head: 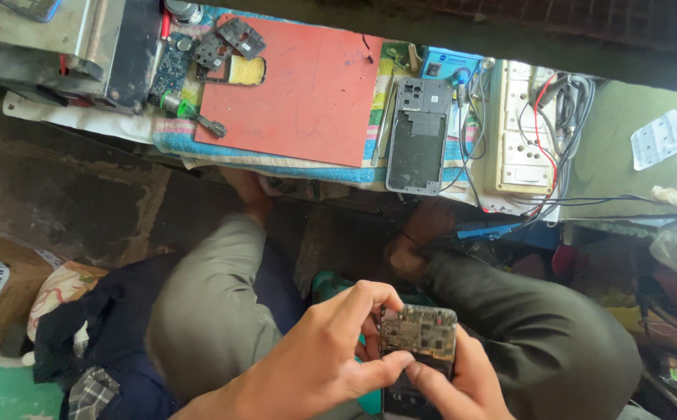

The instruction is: The person holds a disassembled smartphone and repeatedly presses and adjusts the motherboard and internal connectors with both hands. The phone is turned over and examined from multiple angles while seated at a cluttered workbench.

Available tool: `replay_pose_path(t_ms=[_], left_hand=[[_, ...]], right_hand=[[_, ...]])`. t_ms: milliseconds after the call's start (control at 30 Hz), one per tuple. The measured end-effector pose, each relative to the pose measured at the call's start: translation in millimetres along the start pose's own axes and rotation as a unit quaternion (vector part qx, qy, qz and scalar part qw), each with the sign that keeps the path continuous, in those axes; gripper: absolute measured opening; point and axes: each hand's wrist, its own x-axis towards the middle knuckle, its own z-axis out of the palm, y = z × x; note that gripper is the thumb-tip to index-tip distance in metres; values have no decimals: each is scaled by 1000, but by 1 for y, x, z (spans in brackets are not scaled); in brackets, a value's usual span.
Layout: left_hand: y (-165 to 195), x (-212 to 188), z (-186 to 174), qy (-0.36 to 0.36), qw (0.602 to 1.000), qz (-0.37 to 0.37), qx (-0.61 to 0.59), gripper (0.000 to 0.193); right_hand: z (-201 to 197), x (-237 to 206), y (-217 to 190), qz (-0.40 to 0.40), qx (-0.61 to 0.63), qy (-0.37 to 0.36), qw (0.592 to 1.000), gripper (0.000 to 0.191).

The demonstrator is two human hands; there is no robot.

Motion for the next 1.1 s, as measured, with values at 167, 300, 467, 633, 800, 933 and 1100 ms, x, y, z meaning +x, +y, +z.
replay_pose_path(t_ms=[167, 300, 467, 633, 800, 933, 1100], left_hand=[[4, 0, -2, -11, 998, -7, -59, 58], [1, -3, 0, -5, 997, 34, -62, 55], [-7, -4, 6, 14, 993, 107, -49, 36], [-12, -3, 18, 82, 976, 193, 64, 27], [-15, -1, 30, 135, 965, 217, 54, 23], [-15, 0, 30, 174, 943, 265, 101, 30], [-11, 0, 28, 207, 916, 293, 177, 37]], right_hand=[[-9, -2, -8, 85, 177, 22, 980, 66], [-13, -7, -5, 70, 143, 17, 987, 66], [-16, -17, 6, 18, 154, 21, 988, 62], [-4, -31, 23, -45, 137, 96, 985, 58], [-1, -35, 34, -129, 43, 104, 985, 55], [-1, -33, 41, -208, -12, 92, 974, 52], [2, -25, 53, -291, -21, 97, 952, 52]])
